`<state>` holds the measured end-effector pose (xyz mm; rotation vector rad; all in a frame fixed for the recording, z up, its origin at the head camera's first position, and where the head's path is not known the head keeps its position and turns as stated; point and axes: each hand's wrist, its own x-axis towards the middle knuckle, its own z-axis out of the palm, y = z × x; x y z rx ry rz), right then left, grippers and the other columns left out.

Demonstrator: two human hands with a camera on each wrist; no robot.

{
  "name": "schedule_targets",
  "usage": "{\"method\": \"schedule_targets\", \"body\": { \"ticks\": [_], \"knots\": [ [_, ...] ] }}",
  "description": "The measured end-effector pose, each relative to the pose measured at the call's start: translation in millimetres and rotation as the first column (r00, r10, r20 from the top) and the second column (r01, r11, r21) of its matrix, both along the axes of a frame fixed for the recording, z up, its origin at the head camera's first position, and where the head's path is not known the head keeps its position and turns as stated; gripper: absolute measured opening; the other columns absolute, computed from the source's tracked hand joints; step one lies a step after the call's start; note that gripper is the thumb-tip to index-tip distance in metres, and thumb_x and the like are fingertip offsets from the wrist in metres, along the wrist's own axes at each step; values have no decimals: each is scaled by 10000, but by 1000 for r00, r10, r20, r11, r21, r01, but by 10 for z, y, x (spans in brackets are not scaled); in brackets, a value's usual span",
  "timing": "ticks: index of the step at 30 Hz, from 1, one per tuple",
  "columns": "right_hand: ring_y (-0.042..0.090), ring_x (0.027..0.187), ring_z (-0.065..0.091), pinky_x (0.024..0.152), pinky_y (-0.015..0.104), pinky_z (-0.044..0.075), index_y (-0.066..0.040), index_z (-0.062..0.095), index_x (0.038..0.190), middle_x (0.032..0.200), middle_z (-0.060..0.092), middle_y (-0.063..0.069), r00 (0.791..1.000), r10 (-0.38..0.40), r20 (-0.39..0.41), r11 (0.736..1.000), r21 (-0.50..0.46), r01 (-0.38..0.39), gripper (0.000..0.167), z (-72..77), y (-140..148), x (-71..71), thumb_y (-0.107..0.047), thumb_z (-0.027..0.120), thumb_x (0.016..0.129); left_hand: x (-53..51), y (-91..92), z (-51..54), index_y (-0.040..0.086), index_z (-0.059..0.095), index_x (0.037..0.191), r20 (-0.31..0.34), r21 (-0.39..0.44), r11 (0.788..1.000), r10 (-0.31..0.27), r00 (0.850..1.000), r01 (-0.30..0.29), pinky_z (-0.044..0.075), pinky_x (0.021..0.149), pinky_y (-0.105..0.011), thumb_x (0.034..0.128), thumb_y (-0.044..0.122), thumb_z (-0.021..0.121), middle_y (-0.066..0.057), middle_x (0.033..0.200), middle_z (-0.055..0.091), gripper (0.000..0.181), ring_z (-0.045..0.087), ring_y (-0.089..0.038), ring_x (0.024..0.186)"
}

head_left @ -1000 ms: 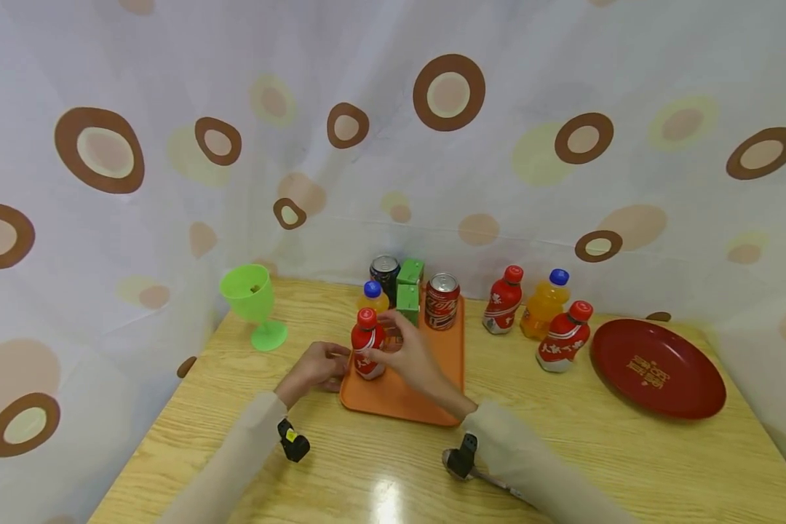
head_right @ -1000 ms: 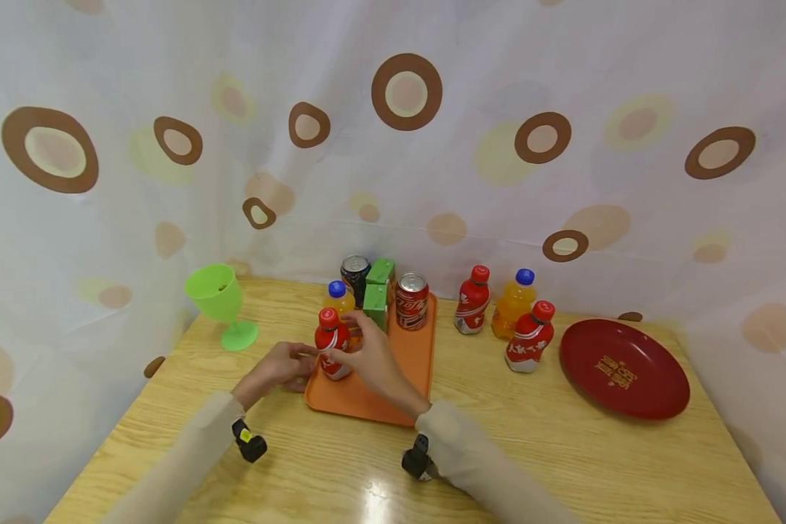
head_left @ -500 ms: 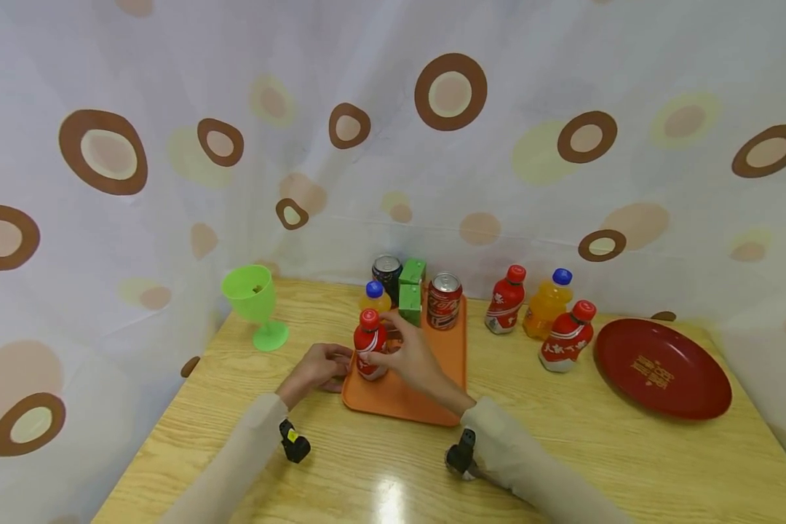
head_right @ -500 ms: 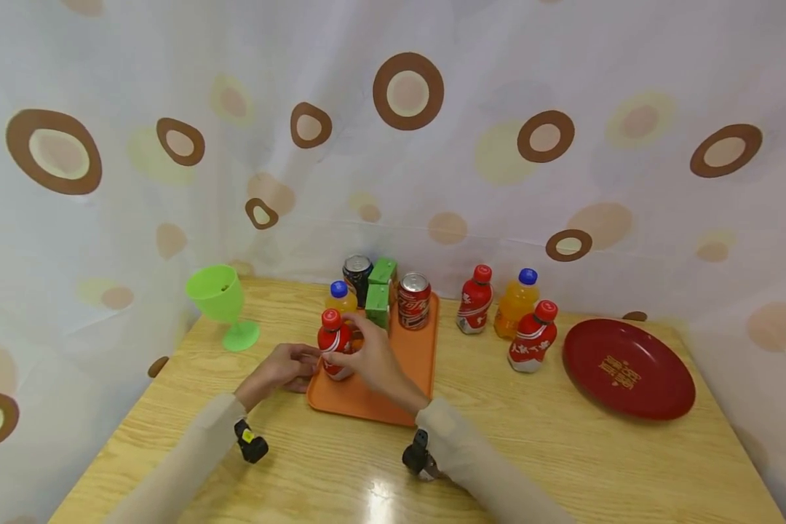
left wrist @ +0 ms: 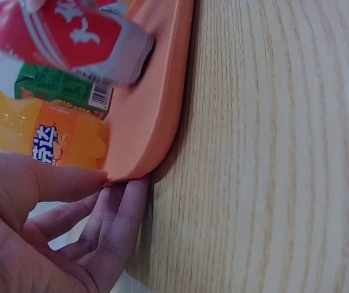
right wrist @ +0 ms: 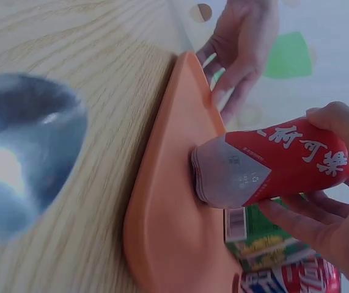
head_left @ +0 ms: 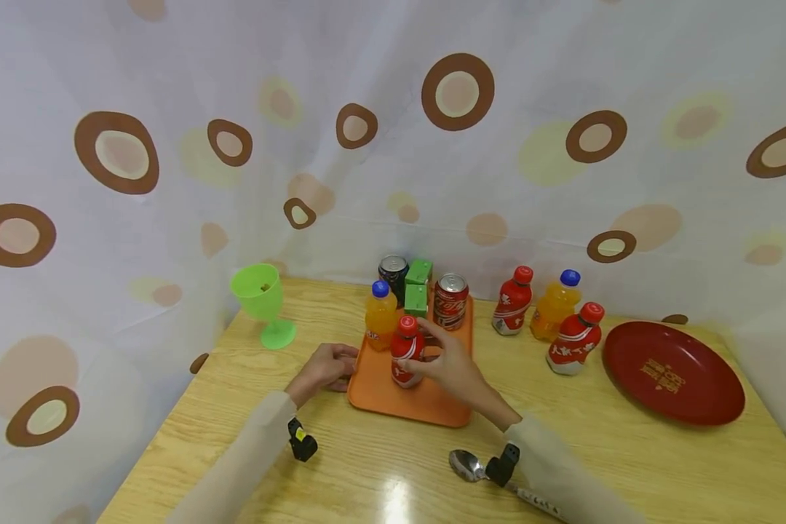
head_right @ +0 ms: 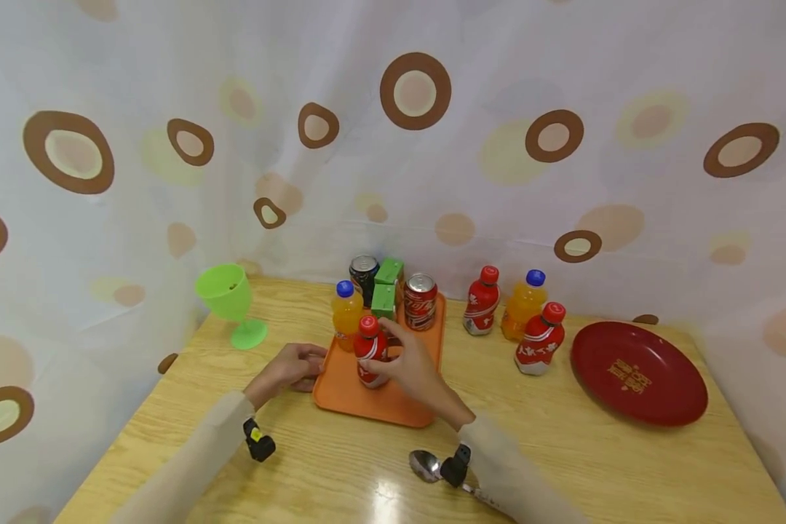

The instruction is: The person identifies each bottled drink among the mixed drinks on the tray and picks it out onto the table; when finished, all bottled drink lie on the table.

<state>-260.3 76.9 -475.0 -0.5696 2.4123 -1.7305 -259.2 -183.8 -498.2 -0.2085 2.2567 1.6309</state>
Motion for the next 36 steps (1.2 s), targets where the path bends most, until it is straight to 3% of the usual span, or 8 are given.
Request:
{"method": "schedule_targets", "body": {
  "ticks": [8,13,16,23,30,36],
  "knots": [
    [415,1198,660,979,453,611,20,439,1562,1373,628,234,994,-110,-19,993,29,111,823,7,474,-2,-144,865,878,-10,24,18,-74,594,1401,5,-17,1000,-5,1000,5,663,735,-368,1007,-24,592,-243,1268,699,397,728,-232,967],
    [385,1265,619,1035,430,583,-3,408,1591,1425,608,223,977,-210,38,977,-17,210,828,80,667,-77,-231,836,919,-20,13,33,-82,585,1406,6,-12,1000,-2,1000,2,664,731,-368,994,-34,601,-245,1268,698,416,722,-225,955],
    [365,1270,616,1064,398,565,-15,413,1592,1432,611,207,968,-251,5,968,-21,251,821,145,796,-100,-240,832,924,-18,12,31,-83,591,1397,5,-25,1000,1,1000,-1,665,713,-365,989,-42,602,-244,1261,696,411,720,-219,949],
    [363,1232,612,927,89,517,-12,442,1576,1406,621,220,929,-361,-78,932,7,363,777,253,1174,-82,-228,821,933,-24,46,4,-66,597,1393,11,-46,999,4,1000,-4,664,723,-373,991,-46,596,-226,1273,693,403,726,-231,983],
    [369,1237,601,923,43,451,11,430,1575,1395,625,244,906,-403,-132,909,60,413,788,165,1392,-29,-236,819,935,-18,46,-8,-70,601,1385,5,-53,999,11,1000,-11,663,704,-367,988,-46,609,-223,1235,698,398,715,-211,955],
    [381,1218,623,900,61,494,-7,458,1566,1385,636,236,896,-410,-169,900,83,427,778,36,1442,-43,-224,835,921,-25,38,-20,-66,614,1377,1,-40,999,14,1000,-14,663,684,-355,984,-54,611,-211,1206,712,393,714,-191,915]
  ]
}}
